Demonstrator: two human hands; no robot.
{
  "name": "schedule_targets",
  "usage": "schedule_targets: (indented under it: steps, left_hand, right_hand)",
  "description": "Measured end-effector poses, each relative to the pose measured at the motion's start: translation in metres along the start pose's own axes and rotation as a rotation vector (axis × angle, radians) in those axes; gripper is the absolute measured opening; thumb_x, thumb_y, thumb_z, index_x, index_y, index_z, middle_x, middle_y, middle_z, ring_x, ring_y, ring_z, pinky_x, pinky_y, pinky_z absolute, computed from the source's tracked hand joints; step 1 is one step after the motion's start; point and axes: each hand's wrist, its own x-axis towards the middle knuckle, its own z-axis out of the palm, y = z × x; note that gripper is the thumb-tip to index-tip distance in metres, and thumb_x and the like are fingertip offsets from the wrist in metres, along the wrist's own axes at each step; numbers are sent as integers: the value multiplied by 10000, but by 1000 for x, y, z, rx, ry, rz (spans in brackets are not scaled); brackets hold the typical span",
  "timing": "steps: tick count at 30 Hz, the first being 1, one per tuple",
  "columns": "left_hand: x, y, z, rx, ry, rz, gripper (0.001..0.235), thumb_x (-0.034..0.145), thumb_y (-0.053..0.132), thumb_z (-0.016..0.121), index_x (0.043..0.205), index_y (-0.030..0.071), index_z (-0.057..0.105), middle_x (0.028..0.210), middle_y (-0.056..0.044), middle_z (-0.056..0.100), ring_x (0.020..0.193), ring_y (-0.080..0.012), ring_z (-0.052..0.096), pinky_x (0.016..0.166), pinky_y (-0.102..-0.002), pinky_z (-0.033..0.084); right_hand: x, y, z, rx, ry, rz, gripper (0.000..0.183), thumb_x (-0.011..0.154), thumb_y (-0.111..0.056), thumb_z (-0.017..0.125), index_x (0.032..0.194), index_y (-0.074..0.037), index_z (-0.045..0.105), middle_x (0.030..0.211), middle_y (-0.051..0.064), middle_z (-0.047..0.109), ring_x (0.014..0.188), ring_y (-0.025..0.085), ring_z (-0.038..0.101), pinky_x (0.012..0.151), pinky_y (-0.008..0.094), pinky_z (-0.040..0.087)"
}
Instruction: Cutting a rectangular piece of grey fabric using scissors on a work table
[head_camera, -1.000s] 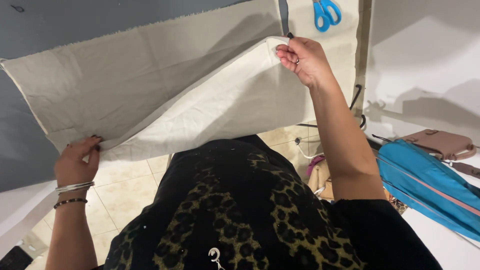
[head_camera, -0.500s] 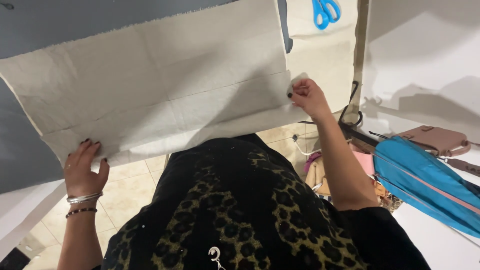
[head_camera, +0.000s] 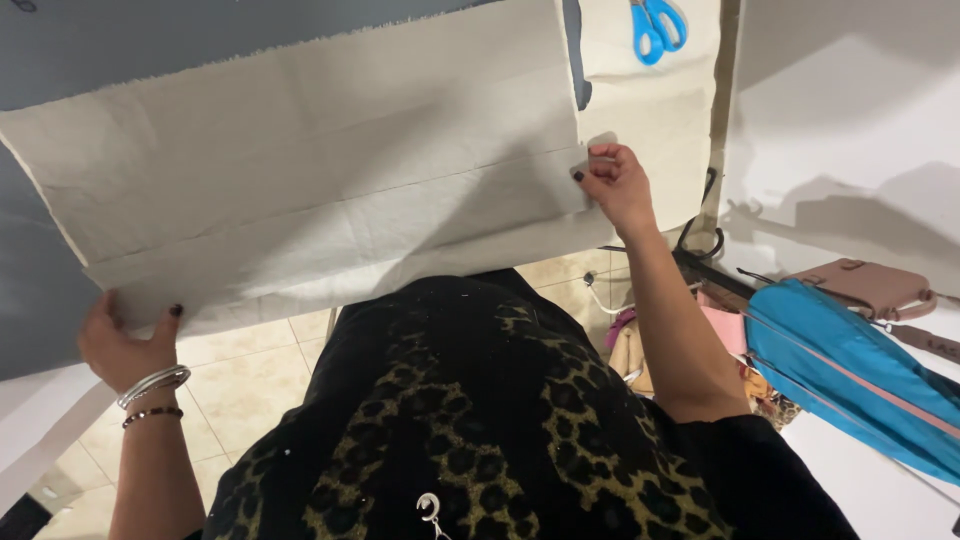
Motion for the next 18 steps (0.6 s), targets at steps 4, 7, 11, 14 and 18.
schedule_targets:
  steps: [4,7,11,14,18]
  left_hand:
    - [0,-17,6,42,-16,-122,741,812,315,996,1349,-99,698,1065,-195,688,900,-336,608,726,-460,498]
    - [0,-42,21,-24,2,-195,655,823,292,1028,1279,-71,727,1007,-128,667,790,-229,609,629,-384,517]
    - [11,-51,20,-206,-12,-356,528,887,304,970,1246,9,719,942,-33,666,787,-128,612,676,-318,531]
    - [24,-88,37,-103,15,-320,444,963,408,963,1153,97,710,957,-22,721,814,-169,678,757,-340,550]
    - [59,-92,42,-187,11,-269,437,979,343,980,1218,76,729,965,-40,717,817,-145,663,722,-327,550]
  right_hand:
    - [-6,0,6,-74,26,15,359,875,-134,788,1177,-151,594,1050,47,760,920,117,715,823,250,584]
    - [-2,8,7,-53,36,-35,312,883,-130,783,1152,-127,626,1023,49,763,898,106,719,830,229,585]
    - [4,0,12,-69,77,-52,287,864,-146,804,1119,-124,673,1027,30,765,925,94,724,872,214,599]
    - [18,-5,15,-98,77,-138,313,881,-215,801,1159,-112,702,1026,13,768,922,55,708,863,198,573]
    - [62,-1,13,-126,68,-263,211,957,-273,743,1116,-137,712,983,-7,754,870,60,681,799,204,540]
